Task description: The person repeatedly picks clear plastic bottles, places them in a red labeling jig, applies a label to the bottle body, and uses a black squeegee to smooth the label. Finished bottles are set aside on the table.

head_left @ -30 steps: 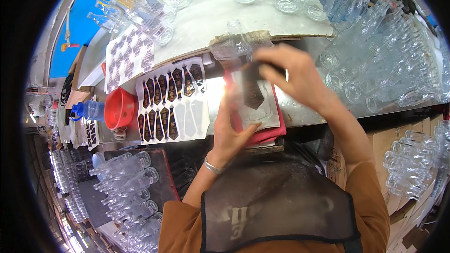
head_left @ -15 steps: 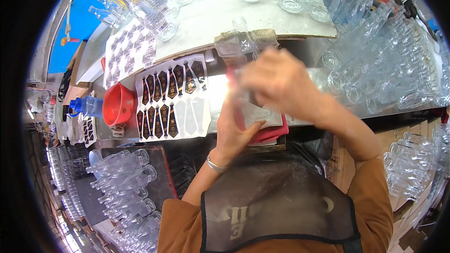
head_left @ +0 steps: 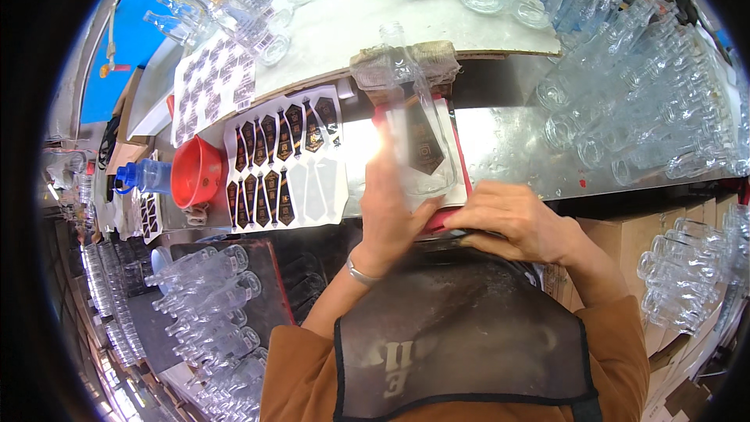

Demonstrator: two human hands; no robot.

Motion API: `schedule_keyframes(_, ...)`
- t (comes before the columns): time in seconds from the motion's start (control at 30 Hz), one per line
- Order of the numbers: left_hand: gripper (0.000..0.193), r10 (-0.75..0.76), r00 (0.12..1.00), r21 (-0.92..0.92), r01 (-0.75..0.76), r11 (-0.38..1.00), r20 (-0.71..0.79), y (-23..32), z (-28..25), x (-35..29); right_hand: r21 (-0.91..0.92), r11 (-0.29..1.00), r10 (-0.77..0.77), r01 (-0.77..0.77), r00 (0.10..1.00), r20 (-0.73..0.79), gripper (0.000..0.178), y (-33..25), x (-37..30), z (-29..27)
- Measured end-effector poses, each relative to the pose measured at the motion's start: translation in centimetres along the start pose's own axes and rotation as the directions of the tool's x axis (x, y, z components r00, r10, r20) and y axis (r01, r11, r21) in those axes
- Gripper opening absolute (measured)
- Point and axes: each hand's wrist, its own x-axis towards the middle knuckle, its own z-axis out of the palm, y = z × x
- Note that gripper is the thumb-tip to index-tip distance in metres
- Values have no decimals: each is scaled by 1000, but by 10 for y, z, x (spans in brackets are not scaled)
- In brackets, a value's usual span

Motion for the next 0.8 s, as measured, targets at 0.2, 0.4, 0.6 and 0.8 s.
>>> schedule_keyframes(0.2, 116, -66, 996, -242, 79, 967, 60, 2, -3, 6, 672, 556, 688, -489, 725, -42, 44, 55, -15, 3)
schedule_keyframes(0.4, 106, -82, 997, -348, 75, 934, -6, 2, -3, 6, 488, 672, 668, -558, 741, -72, 48, 17, 13, 16)
schedule_keyframes(0.6, 100, 25, 994, -53, -20, 998, 110, -17, -12, -9, -60, 830, 524, -555, 811, -260, 35, -6, 18, 23)
schedule_keyframes(0.8, 80, 136, 971, 456, -32, 889, -198, -111, -98, 44, 9, 781, 599, -625, 745, -293, 37, 9, 6, 21)
